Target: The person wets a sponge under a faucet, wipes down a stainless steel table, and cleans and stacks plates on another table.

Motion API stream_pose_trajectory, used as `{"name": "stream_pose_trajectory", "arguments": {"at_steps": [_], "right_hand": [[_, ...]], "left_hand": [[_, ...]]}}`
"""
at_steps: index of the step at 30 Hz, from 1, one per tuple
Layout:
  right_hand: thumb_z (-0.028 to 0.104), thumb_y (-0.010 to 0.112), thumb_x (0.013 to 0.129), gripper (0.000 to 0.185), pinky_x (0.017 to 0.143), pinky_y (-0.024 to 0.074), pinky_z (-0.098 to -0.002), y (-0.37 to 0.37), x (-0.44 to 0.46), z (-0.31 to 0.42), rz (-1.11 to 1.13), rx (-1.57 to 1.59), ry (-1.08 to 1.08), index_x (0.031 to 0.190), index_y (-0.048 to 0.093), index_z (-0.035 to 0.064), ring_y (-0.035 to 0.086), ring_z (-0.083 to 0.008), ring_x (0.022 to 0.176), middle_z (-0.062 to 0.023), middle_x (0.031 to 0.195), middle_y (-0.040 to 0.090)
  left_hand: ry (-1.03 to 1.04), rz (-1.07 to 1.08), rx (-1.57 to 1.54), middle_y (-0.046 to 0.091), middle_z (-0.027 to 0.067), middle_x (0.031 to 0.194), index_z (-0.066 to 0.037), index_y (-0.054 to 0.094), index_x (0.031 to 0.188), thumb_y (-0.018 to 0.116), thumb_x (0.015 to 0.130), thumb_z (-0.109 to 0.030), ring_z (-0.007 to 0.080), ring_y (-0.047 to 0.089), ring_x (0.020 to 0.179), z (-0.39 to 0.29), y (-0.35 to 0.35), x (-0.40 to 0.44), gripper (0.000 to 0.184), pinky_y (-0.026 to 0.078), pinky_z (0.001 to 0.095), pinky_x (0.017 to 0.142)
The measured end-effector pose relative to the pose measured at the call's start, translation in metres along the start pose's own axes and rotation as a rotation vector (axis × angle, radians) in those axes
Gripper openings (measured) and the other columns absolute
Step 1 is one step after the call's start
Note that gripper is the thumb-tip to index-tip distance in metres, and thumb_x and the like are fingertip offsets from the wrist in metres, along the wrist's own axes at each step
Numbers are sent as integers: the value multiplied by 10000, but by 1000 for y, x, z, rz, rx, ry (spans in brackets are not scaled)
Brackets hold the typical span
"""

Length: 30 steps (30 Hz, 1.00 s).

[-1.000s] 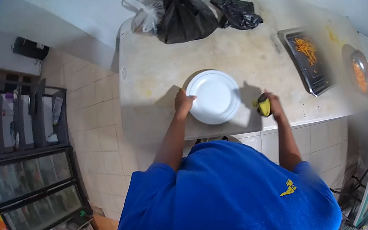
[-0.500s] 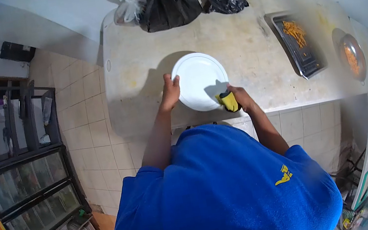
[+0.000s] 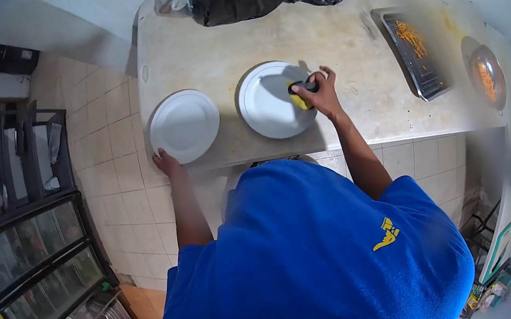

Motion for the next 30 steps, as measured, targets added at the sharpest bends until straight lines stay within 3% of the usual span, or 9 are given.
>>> {"name": "stream_pose_trajectory", "arguments": {"at_steps": [3,7,13,19,25,26,28,29,30], "right_hand": [[281,760,634,419,855,398,-395,16,23,-3,-227,-157,-48,816,502,5,376,-353,1049,-240,1103,335],[112,741,592,346,804,419,-424,26,31,6,-219,-255,-157,857,535,30,457,-378,961,-226,1040,428],[100,714,638,265,782,412,-427,38,24,23,-158,-309,-181,783,506,22,462,-378,931,-216,987,456],[99,689,669,264,736,409,-436,41,15,21,-109,-310,-148,845,504,30,475,-366,891,-192,960,482],[127,603,718,216,705,400,-446,73,-5,-3,-134,-674,-144,913,526,77,475,-345,838,-169,950,491],[128,580,716,206,716,406,-435,76,-15,0,58,-629,-397,911,537,80,488,-339,836,-154,916,507],[155,532,748,144,718,460,-427,62,-27,22,457,-520,-588,873,586,108,509,-361,860,-155,970,507],[151,539,747,135,686,466,-418,59,-14,1,450,-428,-596,865,582,102,511,-338,857,-129,954,521],[131,538,741,130,670,466,-413,51,-6,0,224,-531,-391,857,579,89,512,-323,854,-119,928,528]], "left_hand": [[38,29,30,459,147,1171,-24,324,1249,411,919,-234,255,504,1009,29,-4,30,401,450,359,816],[19,81,101,457,140,1176,-33,319,1269,430,913,-258,255,497,1014,42,4,53,435,441,360,825],[84,149,165,500,112,1108,-28,384,1196,453,906,-256,222,506,968,44,14,71,376,433,354,818],[131,195,161,511,102,1077,-20,410,1139,456,905,-249,204,505,937,45,18,84,331,432,352,804],[91,180,242,470,133,1159,-22,356,1219,438,909,-259,250,488,1014,32,19,76,399,422,372,843],[89,178,254,458,137,1177,-24,346,1232,435,910,-263,257,482,1029,40,17,85,411,419,376,850],[72,213,261,445,143,1196,-23,336,1244,435,909,-266,263,475,1044,44,16,100,425,416,382,857],[54,249,260,443,144,1196,-21,336,1243,436,909,-267,263,475,1043,42,13,103,427,416,384,857],[33,286,260,442,145,1196,-19,337,1243,438,908,-267,263,474,1043,43,11,103,429,416,385,857]]}}
Point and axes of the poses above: each hand's wrist, its own x-axis towards the middle knuckle, its own y-axis out of the palm, z = x × y, the point moved 1 cm from there along x, towards the middle knuckle
